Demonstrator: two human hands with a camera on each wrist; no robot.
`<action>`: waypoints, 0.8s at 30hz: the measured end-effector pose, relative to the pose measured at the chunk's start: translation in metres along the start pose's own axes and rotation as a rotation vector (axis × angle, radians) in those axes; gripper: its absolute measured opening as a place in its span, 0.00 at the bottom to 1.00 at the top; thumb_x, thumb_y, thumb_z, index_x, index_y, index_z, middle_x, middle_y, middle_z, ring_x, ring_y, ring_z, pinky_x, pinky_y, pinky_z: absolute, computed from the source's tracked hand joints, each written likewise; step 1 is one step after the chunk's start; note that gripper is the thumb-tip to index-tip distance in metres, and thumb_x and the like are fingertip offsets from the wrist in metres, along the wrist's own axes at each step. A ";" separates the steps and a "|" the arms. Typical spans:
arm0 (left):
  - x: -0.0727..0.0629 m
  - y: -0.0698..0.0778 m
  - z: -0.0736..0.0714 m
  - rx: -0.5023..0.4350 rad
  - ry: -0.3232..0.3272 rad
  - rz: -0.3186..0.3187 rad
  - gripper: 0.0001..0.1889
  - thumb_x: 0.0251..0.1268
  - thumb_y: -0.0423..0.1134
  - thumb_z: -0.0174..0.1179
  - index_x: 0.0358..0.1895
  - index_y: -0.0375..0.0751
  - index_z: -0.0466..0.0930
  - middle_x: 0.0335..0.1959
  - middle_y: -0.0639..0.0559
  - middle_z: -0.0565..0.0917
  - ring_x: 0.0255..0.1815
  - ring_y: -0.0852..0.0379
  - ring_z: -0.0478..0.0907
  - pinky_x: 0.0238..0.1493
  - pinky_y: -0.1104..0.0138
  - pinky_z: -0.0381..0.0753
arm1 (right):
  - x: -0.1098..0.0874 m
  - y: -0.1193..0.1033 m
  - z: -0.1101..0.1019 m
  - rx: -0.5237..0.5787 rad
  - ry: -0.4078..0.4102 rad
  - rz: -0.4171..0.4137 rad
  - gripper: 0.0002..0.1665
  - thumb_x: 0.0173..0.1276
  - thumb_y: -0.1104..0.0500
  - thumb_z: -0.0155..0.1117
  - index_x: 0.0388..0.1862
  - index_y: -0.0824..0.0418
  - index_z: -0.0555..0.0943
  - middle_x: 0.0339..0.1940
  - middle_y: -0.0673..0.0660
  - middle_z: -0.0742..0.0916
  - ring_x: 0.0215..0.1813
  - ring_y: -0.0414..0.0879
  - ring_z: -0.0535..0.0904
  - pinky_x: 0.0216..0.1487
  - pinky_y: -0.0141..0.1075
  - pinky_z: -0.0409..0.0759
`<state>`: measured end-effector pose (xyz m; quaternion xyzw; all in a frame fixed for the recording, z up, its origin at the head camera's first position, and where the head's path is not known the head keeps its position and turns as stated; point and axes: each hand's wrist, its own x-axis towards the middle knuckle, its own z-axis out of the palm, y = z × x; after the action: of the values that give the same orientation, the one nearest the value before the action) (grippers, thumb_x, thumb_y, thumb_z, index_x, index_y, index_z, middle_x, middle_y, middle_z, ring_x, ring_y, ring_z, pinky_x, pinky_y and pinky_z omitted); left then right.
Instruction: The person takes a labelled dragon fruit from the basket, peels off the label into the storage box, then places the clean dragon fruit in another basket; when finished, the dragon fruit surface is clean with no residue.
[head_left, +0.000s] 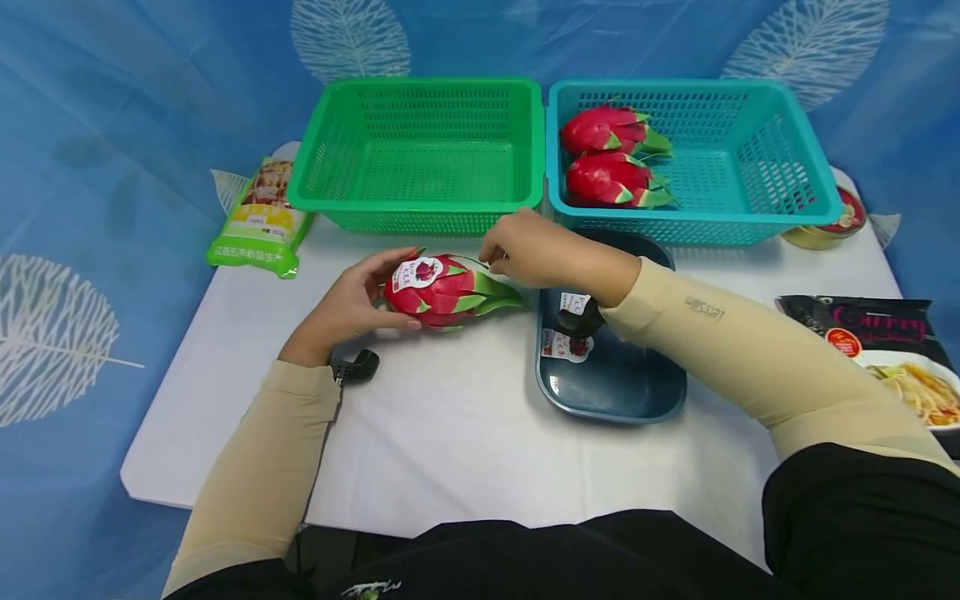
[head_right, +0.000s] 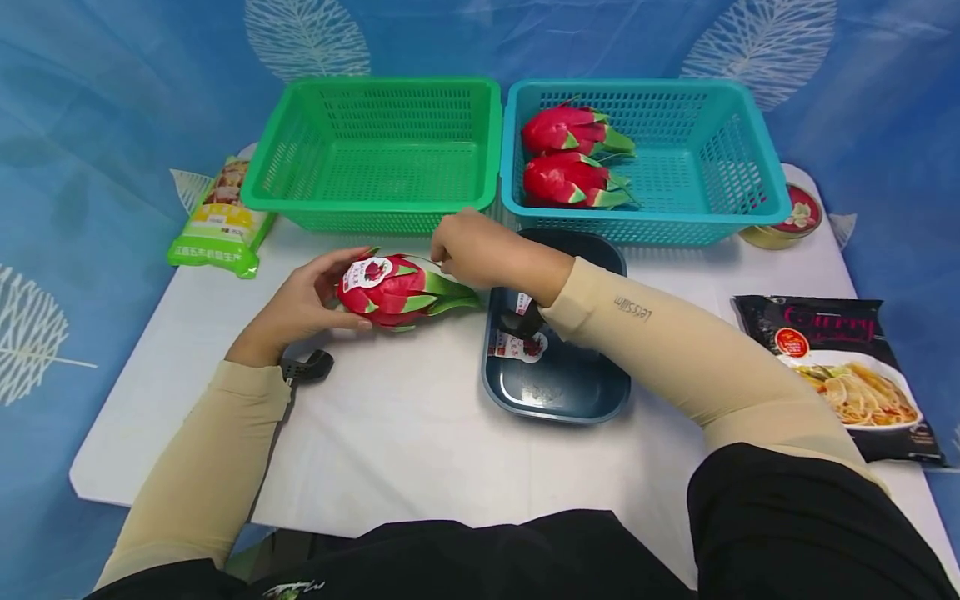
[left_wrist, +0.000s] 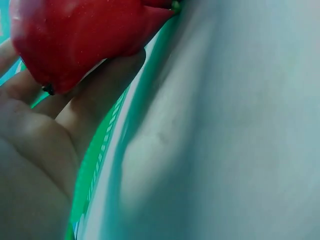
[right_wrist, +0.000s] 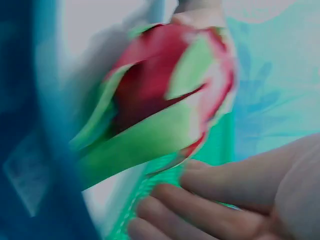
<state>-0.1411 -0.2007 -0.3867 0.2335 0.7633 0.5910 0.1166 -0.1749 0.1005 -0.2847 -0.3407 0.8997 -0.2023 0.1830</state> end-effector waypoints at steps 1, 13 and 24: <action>0.000 0.001 0.002 0.010 0.014 0.007 0.51 0.49 0.23 0.82 0.79 0.41 0.67 0.76 0.49 0.70 0.71 0.47 0.70 0.65 0.60 0.78 | 0.000 -0.003 -0.001 0.003 0.045 -0.013 0.14 0.78 0.64 0.66 0.58 0.66 0.88 0.51 0.59 0.90 0.54 0.51 0.85 0.56 0.45 0.83; 0.001 0.006 0.016 0.041 0.045 0.029 0.50 0.46 0.25 0.84 0.77 0.41 0.70 0.73 0.51 0.73 0.71 0.49 0.71 0.65 0.59 0.78 | 0.013 -0.028 0.011 -0.009 0.173 -0.156 0.11 0.78 0.59 0.67 0.51 0.63 0.91 0.48 0.55 0.89 0.53 0.47 0.81 0.53 0.39 0.81; 0.002 0.007 0.016 0.058 0.034 0.023 0.49 0.47 0.25 0.84 0.77 0.39 0.69 0.71 0.48 0.74 0.70 0.48 0.72 0.67 0.59 0.76 | 0.013 -0.044 0.010 0.007 0.202 -0.216 0.06 0.75 0.61 0.69 0.40 0.62 0.90 0.39 0.54 0.87 0.44 0.45 0.78 0.43 0.37 0.79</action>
<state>-0.1336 -0.1848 -0.3846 0.2353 0.7794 0.5737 0.0899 -0.1553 0.0591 -0.2743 -0.4126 0.8710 -0.2572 0.0698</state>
